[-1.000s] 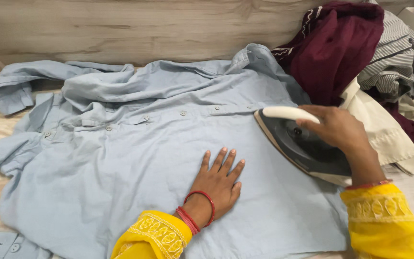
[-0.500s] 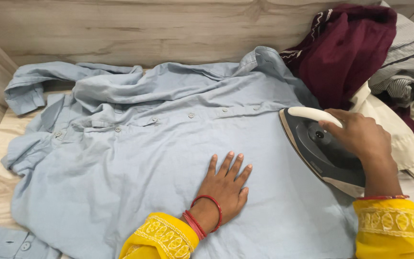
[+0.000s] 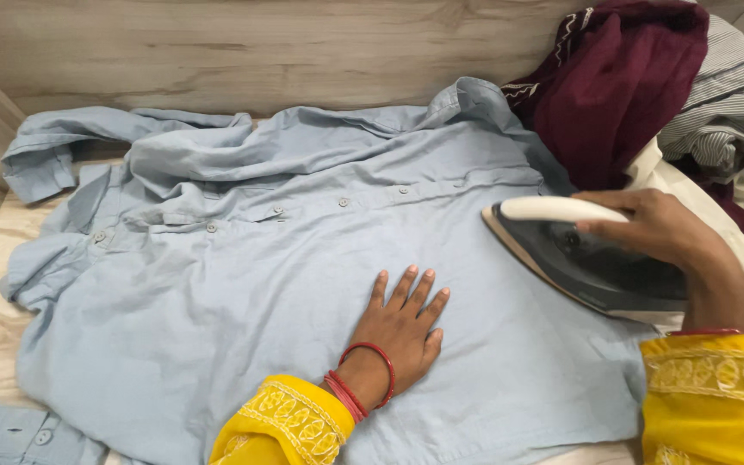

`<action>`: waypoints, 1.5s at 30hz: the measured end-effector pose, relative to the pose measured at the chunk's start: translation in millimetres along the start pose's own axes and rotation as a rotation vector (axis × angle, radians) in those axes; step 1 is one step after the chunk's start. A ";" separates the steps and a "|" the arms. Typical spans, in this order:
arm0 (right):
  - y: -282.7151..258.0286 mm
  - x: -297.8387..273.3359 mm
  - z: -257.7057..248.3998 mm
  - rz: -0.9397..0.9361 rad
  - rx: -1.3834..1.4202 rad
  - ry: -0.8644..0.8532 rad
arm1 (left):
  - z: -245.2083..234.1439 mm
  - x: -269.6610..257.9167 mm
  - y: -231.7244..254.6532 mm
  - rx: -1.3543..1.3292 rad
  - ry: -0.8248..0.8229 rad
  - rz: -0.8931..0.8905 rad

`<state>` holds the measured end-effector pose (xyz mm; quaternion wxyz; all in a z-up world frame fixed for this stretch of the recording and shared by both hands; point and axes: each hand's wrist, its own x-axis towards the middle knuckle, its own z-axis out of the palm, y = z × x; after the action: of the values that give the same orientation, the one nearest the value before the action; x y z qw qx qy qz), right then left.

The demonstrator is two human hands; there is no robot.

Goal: The person irons a light blue shirt on a wooden surface. They smooth the fabric with one hand while moving the iron with the other, working across the sleeves, front, and back sections of the shirt.

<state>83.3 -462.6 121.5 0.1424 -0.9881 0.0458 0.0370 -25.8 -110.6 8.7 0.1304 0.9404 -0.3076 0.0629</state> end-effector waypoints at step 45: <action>-41.6 1.6 0.1 -0.407 0.121 -0.278 | 1.3 6.4 -34.2 -0.016 0.045 -0.079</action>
<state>89.1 -423.0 132.8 0.2108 -0.9520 -0.1718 0.1405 -0.2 -88.0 1.6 0.1470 0.9491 -0.2678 0.0764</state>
